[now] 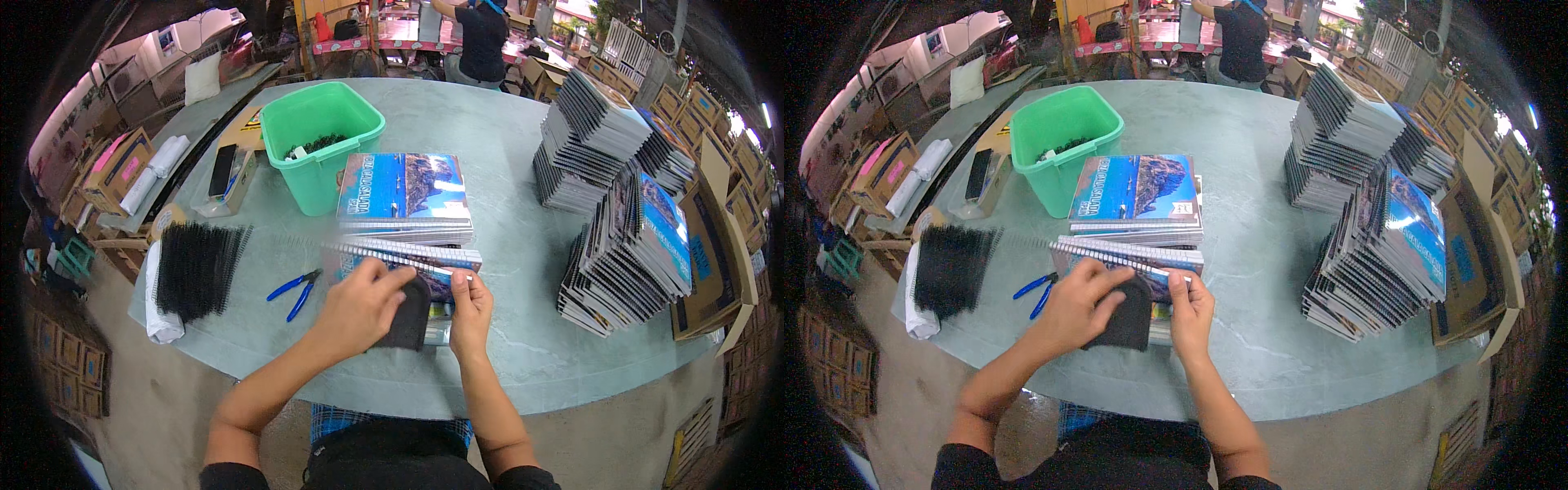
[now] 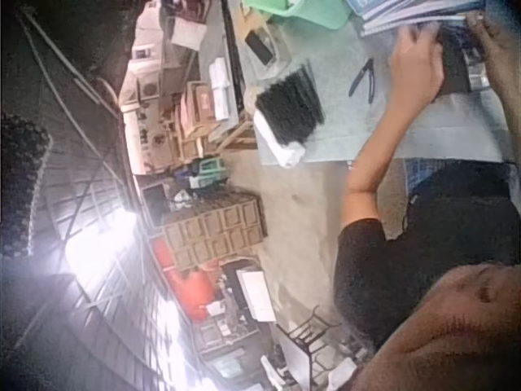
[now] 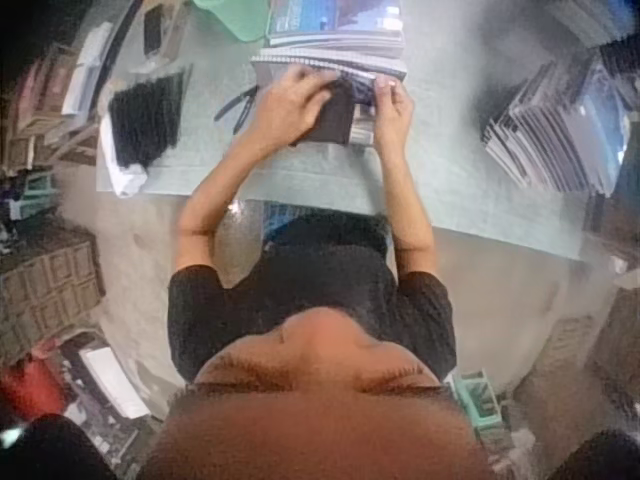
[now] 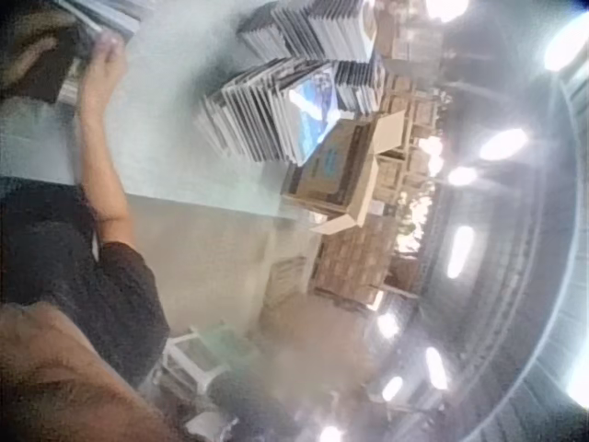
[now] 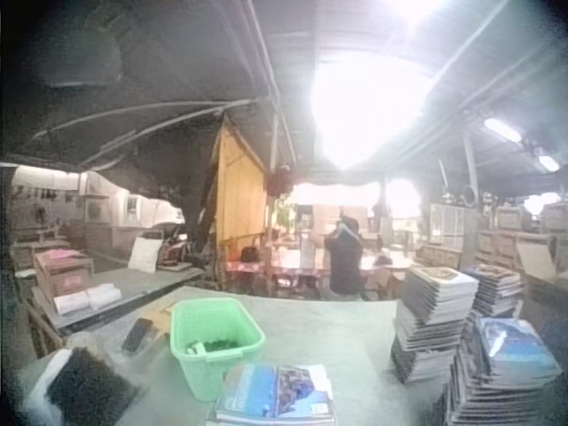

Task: The person binds spiral booklets by hand-threading a plastic coil through the pre-punched holes of a stack of booklets, trimming the coil ends using pliers, and wiping the bound edge with a black cloth.

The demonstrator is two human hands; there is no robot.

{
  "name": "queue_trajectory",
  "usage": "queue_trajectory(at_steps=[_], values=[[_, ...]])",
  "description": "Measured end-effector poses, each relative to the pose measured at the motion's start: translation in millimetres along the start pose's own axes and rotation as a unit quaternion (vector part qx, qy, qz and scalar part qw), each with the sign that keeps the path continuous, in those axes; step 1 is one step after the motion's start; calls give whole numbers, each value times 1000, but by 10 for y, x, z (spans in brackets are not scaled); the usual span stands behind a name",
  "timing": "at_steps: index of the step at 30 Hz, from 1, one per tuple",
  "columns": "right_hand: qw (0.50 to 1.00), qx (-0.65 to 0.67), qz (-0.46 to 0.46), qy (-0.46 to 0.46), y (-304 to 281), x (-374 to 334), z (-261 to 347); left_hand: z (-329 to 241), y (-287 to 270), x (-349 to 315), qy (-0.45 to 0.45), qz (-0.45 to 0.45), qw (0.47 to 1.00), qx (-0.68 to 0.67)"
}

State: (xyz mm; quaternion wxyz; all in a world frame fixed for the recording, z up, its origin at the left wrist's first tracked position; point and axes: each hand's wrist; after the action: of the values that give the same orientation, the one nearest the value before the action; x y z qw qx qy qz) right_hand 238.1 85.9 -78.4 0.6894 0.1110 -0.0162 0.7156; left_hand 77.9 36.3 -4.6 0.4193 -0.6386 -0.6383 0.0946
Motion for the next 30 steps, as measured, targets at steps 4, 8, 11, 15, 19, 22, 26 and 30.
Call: queue_trajectory(at_steps=[4, 8, 11, 15, 19, 22, 26, 30], values=[[999, -6, -4, -34, -10, -47, 46, -69, -218, 197, 68, -286, 956, -14], [999, 25, 10, -29, -5, -109, 121, -80, 51, -63, 43, 33, 998, 26], [999, 6, 32, -27, -66, -108, 142, -139, -23, 95, 76, -214, 968, -107], [999, -8, 32, -35, -77, -79, 98, -193, 81, 69, 65, -57, 996, -25], [999, -36, 21, -29, -153, -95, 64, -201, 38, 294, 86, -181, 977, -69], [993, -64, 97, -13, -142, -47, 112, -4, 526, -287, 60, 50, 991, -108], [992, -66, 98, 34, -101, -38, 159, 547, 689, -953, -100, 83, 987, -99], [994, -6, 88, -69, -112, 38, 151, 966, 332, -1179, -131, 60, 989, -39]])
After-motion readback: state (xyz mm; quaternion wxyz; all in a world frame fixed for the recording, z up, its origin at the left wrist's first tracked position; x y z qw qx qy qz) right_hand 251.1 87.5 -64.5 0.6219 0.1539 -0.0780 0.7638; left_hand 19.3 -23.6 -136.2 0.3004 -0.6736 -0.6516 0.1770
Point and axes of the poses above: each hand's wrist, its own x-axis towards the middle knuckle, its own y-axis out of the palm, z = x × y, and after that the axes turned 12 degrees about -x, right-handed
